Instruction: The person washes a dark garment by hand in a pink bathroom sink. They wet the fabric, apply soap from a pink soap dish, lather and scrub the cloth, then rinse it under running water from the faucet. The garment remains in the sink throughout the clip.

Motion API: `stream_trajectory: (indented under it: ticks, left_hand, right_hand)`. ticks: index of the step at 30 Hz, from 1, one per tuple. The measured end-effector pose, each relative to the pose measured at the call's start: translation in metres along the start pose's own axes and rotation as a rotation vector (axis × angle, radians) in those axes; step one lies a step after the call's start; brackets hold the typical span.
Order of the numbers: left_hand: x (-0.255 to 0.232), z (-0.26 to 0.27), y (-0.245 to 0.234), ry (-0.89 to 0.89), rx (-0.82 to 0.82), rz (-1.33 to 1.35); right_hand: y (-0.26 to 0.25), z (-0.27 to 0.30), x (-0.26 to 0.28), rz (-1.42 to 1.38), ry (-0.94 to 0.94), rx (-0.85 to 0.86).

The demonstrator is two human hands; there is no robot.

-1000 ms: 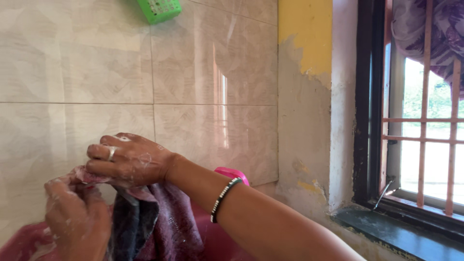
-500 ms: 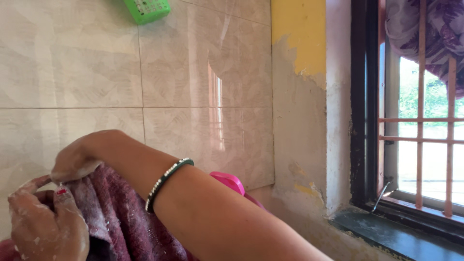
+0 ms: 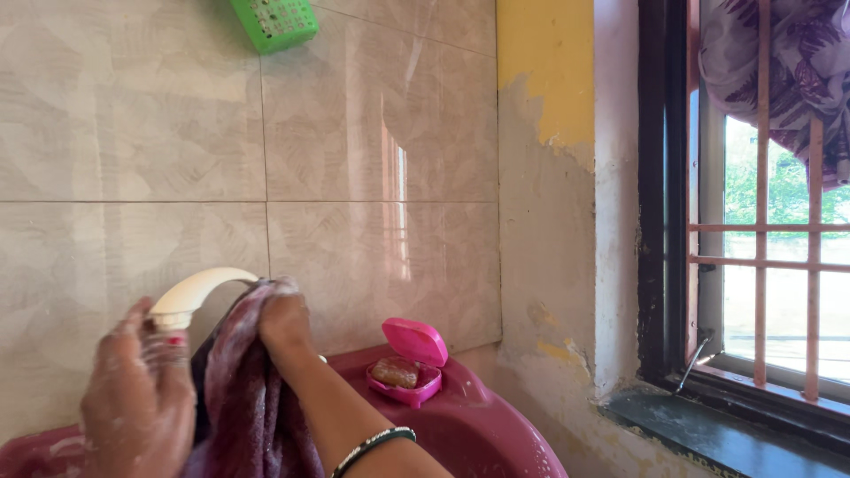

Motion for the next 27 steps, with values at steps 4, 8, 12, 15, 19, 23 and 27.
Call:
stream_trajectory:
  ticks: [4,8,12,15,19,23,27]
  left_hand:
    - [0.028,0.005,0.033,-0.163,0.234,0.006]
    - [0.023,0.014,0.052,0.206,0.230,-0.091]
    - [0.037,0.024,0.062,-0.024,0.487,-0.174]
    - [0.036,0.025,0.055,-0.170,0.505,-0.092]
    - [0.050,0.029,0.063,-0.369,0.536,0.230]
    - [0.066,0.038,0.090,-0.269,0.747,0.479]
    - [0.087,0.046,0.092,-0.448,0.818,0.458]
  right_hand:
    - [0.006,0.009,0.029,0.587,-0.384,-0.157]
    - [0.007,0.064,0.055,1.046,-0.564,-0.307]
    - [-0.022,0.098,0.048,0.763,-0.369,-0.007]
    - [-0.054,0.101,0.044,0.593,-0.294,0.125]
    - [-0.064,0.098,0.046,0.231,-0.233,0.239]
    - [-0.054,0.112,0.062,-0.001,-0.350,0.465]
    - [-0.091,0.116,0.067,0.234,-0.154,0.306]
Point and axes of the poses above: each hand's wrist, its own z-axis away from the middle knuckle, its own y-axis out of the palm, x = y × z, the point moved 6 cm from there along -z, towards the middle knuckle, and after that the axes turned 7 degrees about x, right-handed, at the moved point
